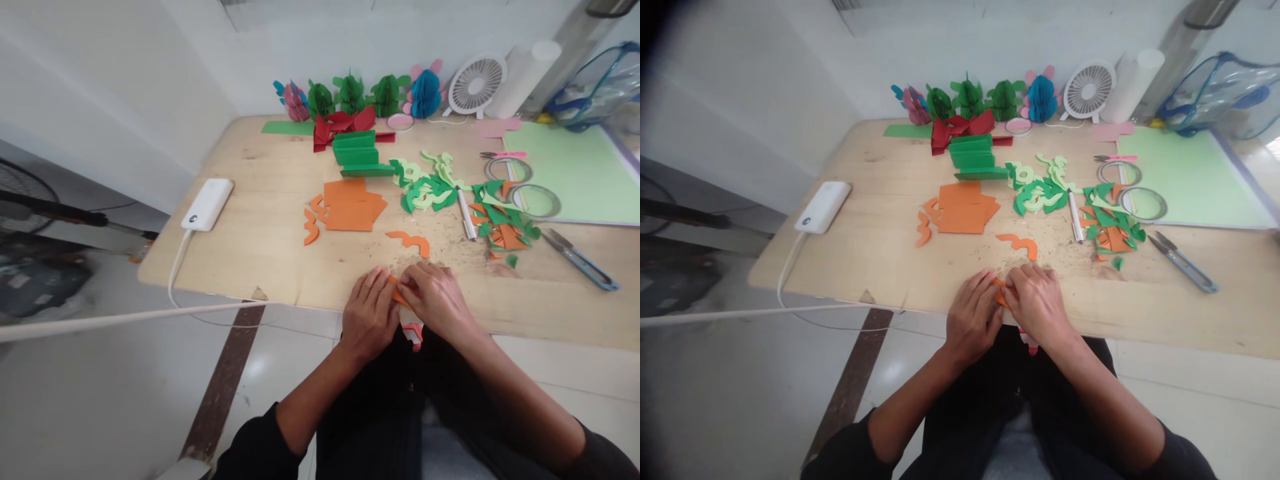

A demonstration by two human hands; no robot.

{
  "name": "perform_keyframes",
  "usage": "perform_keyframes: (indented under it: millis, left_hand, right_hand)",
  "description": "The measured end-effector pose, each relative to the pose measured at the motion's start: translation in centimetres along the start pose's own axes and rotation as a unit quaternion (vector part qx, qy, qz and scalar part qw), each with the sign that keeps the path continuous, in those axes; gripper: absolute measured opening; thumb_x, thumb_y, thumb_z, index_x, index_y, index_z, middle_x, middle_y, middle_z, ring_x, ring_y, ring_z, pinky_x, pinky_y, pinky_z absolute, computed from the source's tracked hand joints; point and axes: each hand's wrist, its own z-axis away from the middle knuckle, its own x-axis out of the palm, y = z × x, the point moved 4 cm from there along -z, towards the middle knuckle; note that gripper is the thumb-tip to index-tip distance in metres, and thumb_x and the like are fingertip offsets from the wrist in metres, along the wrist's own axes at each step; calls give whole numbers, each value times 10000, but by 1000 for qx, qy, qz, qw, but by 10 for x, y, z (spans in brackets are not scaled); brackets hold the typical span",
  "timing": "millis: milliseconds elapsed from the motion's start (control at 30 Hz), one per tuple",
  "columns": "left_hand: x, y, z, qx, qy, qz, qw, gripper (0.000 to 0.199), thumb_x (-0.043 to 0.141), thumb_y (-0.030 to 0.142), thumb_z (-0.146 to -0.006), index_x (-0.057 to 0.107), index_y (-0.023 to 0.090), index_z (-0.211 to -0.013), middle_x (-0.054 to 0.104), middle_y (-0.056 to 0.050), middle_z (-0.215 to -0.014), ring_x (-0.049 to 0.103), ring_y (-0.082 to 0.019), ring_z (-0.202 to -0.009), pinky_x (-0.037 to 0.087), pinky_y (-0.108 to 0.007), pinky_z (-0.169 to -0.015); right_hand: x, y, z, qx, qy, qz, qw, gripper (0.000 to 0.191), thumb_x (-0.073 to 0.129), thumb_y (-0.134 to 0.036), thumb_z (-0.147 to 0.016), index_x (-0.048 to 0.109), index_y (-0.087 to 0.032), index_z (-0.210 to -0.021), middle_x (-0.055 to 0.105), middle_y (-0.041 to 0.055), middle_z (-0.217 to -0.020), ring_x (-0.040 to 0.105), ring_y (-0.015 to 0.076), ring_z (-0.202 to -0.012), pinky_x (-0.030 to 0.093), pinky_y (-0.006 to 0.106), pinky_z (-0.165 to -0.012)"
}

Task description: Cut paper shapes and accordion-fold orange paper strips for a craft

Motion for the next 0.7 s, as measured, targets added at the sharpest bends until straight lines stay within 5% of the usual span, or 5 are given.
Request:
perform_keyframes:
  millis: [267,400,533,633,700]
  left_hand:
    - [-9,0,0,-9,29,56,998,334,520,187,-865,527,126,-1193,557,-178,-1331,423,-290,-1339,417,-499,-1056]
    - [-24,-4,4,-147,97,196,965,304,520,200,-893,521,187,-1197,525,-141,-1364,455,-256,-1312,414,-490,-1060]
    - [-28,-10,6,-378,137,411,818,372,605,321,-865,541,211,-1215,596,-120,-1275,563,-239,-1197,443,-425,-1034]
    - [-23,-4,-4,-449,115,576,673,435,686,361,-801,587,203,-1194,673,-105,-1149,618,-239,-1107,478,-398,-980]
    - [-22,0,-12,-462,92,636,611,403,714,367,-775,645,184,-1127,698,-98,-1091,642,-234,-1045,492,-389,-949]
  right_hand:
    - [-4,0,0,11,-4,-65,998,191,493,-269,-885,511,-205,-707,610,3,-668,539,156,-656,326,307,-690]
    - [-9,5,3,85,-20,-193,977,206,519,-306,-862,512,-207,-681,537,-29,-583,461,118,-547,337,268,-579]
    - [-8,9,8,163,-38,-338,926,216,557,-384,-834,524,-210,-710,507,-34,-592,433,109,-525,332,247,-500]
    - [-5,7,12,173,-55,-423,888,230,575,-424,-828,549,-207,-754,514,-26,-638,450,111,-566,362,242,-516]
    - [-4,5,15,174,-60,-461,868,243,575,-441,-833,552,-207,-770,519,-21,-657,462,114,-591,381,241,-533]
